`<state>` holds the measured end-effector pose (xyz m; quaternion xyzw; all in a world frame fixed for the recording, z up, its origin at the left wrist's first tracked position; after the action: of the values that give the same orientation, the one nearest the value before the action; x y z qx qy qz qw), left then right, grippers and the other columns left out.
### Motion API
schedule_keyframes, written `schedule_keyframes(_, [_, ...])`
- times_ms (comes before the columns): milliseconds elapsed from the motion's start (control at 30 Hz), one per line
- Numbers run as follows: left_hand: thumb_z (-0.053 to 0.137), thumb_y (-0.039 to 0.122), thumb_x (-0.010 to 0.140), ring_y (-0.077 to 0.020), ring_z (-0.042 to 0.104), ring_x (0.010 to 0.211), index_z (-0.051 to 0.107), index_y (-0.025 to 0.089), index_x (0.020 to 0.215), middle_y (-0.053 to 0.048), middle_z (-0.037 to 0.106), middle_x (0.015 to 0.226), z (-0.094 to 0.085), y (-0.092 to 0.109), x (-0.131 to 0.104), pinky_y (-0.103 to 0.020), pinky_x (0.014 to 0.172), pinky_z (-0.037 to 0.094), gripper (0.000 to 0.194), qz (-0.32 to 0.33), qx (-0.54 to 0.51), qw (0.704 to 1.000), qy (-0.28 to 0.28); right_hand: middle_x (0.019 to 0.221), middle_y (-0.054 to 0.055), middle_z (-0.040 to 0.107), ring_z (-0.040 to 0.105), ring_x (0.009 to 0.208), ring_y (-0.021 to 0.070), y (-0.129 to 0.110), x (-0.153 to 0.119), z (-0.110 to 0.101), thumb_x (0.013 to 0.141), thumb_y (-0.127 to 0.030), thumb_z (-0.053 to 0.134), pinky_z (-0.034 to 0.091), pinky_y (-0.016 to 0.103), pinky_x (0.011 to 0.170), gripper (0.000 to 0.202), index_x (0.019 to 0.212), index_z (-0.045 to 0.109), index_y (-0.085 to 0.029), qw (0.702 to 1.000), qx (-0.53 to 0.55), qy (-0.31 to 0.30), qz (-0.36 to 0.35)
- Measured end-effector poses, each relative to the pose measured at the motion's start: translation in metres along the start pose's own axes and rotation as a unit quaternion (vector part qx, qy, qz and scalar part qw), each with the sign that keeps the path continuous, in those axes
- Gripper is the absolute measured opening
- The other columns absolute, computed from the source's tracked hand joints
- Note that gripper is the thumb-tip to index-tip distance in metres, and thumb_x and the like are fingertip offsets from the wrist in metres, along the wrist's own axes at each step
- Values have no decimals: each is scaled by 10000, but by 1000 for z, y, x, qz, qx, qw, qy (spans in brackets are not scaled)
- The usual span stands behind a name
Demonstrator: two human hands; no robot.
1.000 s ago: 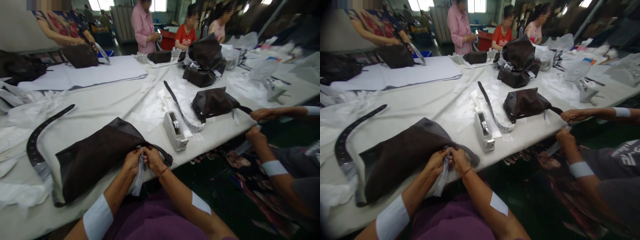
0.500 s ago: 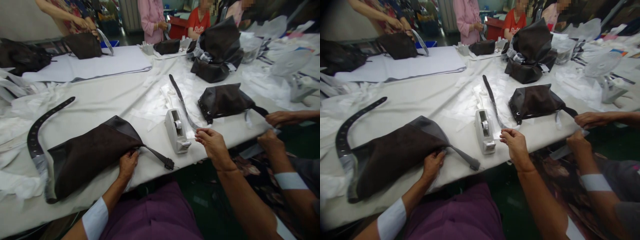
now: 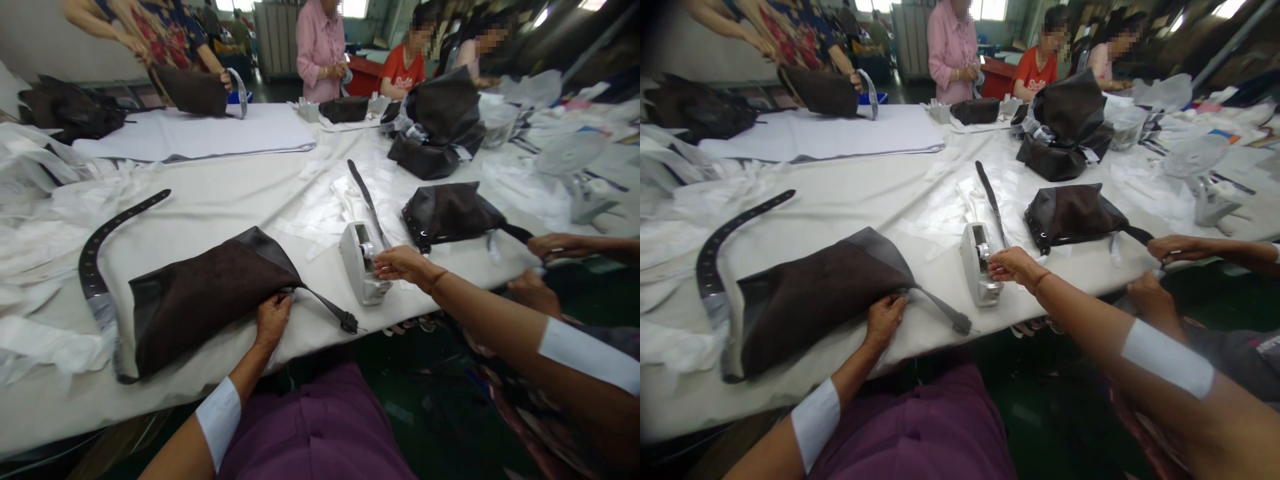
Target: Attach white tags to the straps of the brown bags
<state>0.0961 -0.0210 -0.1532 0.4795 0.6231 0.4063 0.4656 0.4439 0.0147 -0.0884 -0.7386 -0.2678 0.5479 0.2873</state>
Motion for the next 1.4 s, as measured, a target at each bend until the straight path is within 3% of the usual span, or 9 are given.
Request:
schedule_keyframes(300, [590, 368, 755, -75, 376, 406, 660, 139, 822, 50, 476, 468, -1, 2, 1, -198, 436, 312, 249, 23, -4, 1000, -9, 590, 54, 601, 602, 507, 122, 13, 4, -1, 844, -123, 569, 545, 225, 490, 88, 763, 573, -92, 998, 2, 5, 56])
schedule_keyframes(567, [584, 353, 755, -79, 380, 399, 660, 142, 828, 51, 475, 462, -1, 4, 0, -201, 436, 318, 236, 31, -15, 999, -8, 591, 42, 588, 609, 545, 141, 8, 3, 1, 765, -172, 703, 538, 231, 482, 134, 777, 583, -114, 999, -4, 6, 44])
schedule_keyframes(933, [583, 350, 760, -84, 398, 399, 656, 144, 815, 52, 469, 447, -1, 7, -2, -197, 423, 312, 226, 36, -26, 999, -13, 558, 40, 601, 548, 475, 94, 9, -1, 5, 819, -146, 622, 490, 196, 483, 102, 732, 580, -112, 998, -9, -8, 55])
schedule_keyframes(1200, [585, 339, 765, -95, 434, 413, 664, 147, 806, 47, 489, 453, -2, 9, -2, -207, 454, 347, 212, 53, -15, 998, -13, 488, -17, 511, 462, 413, 67, 3, -6, 11, 817, -141, 614, 409, 173, 418, 143, 698, 534, -134, 999, -8, -12, 42])
schedule_keyframes(1400, [580, 337, 765, -98, 435, 417, 671, 143, 796, 48, 480, 446, -3, 11, -2, -213, 470, 355, 217, 49, -6, 999, -10, 461, -46, 442, 391, 385, 50, -6, -25, 3, 791, -123, 603, 328, 154, 372, 131, 694, 518, -151, 1000, 19, -10, 4])
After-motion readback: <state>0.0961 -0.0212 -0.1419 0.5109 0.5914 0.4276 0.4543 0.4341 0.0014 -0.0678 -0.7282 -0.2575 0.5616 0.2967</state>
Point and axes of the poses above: each hand's wrist, its own x-axis towards the middle knuckle, its own z-axis out of the palm, y = z × x, the point moved 9 cm from there along x, towards the middle knuckle
